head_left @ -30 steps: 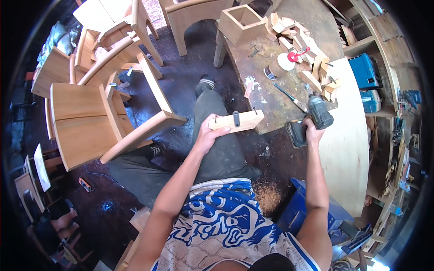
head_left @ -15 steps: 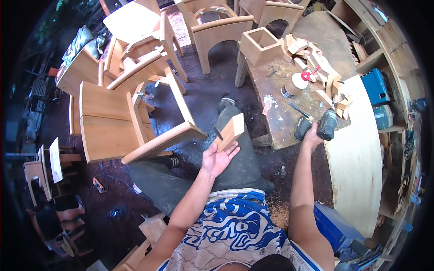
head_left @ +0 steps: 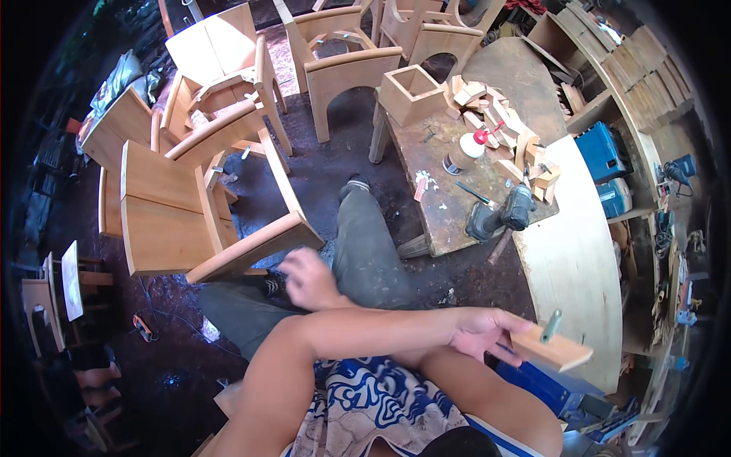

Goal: The person drills into a wooden block with a power drill, applies glue from a bottle, spreads it using a wooden stick, and attaches the block to a wooden chair frame using the drill before drilling into a second wooden block.

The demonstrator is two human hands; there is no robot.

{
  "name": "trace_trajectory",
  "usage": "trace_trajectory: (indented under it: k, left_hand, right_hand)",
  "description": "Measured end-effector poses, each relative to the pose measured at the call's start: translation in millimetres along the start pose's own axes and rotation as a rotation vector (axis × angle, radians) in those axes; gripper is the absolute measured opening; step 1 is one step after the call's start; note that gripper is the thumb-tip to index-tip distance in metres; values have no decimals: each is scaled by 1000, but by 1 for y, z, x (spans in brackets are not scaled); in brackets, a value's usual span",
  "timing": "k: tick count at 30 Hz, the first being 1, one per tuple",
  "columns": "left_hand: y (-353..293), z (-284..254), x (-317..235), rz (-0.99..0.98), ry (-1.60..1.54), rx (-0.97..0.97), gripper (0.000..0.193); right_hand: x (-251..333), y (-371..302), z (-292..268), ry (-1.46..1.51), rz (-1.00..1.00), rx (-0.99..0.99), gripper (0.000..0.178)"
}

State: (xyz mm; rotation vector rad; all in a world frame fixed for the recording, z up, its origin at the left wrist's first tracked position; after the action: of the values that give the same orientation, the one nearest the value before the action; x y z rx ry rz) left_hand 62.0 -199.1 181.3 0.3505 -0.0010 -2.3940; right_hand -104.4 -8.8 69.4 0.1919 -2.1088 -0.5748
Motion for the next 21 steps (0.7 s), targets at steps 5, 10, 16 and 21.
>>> trace_trajectory:
  k: [5, 10, 16, 21]
  left_hand:
    - [-9, 11, -7, -24, 34, 103, 65]
    - [-43, 27, -40, 333, -94, 280, 62]
    - [-214, 0, -73, 1349, 207, -395, 36]
    - [-333, -49, 4, 1624, 554, -1027, 52]
  right_hand:
    - [11, -54, 75, 101, -300, 372, 27]
    - [5, -59, 41, 195, -237, 369, 25]
    - [-244, -56, -152, 332, 349, -501, 42]
    - [-282, 26, -280, 2044, 499, -1041, 109]
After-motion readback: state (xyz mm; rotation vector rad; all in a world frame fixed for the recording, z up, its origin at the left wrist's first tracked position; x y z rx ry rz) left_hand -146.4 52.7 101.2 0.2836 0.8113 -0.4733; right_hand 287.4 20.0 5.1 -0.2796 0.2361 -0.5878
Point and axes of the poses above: each hand's wrist, its own y-axis towards the middle knuckle, its own z-axis out of the palm, x = y × z, the point moved 4 cm from there along y, towards the middle knuckle, and after that the axes turned 10 degrees about x, right-handed, at the moved point
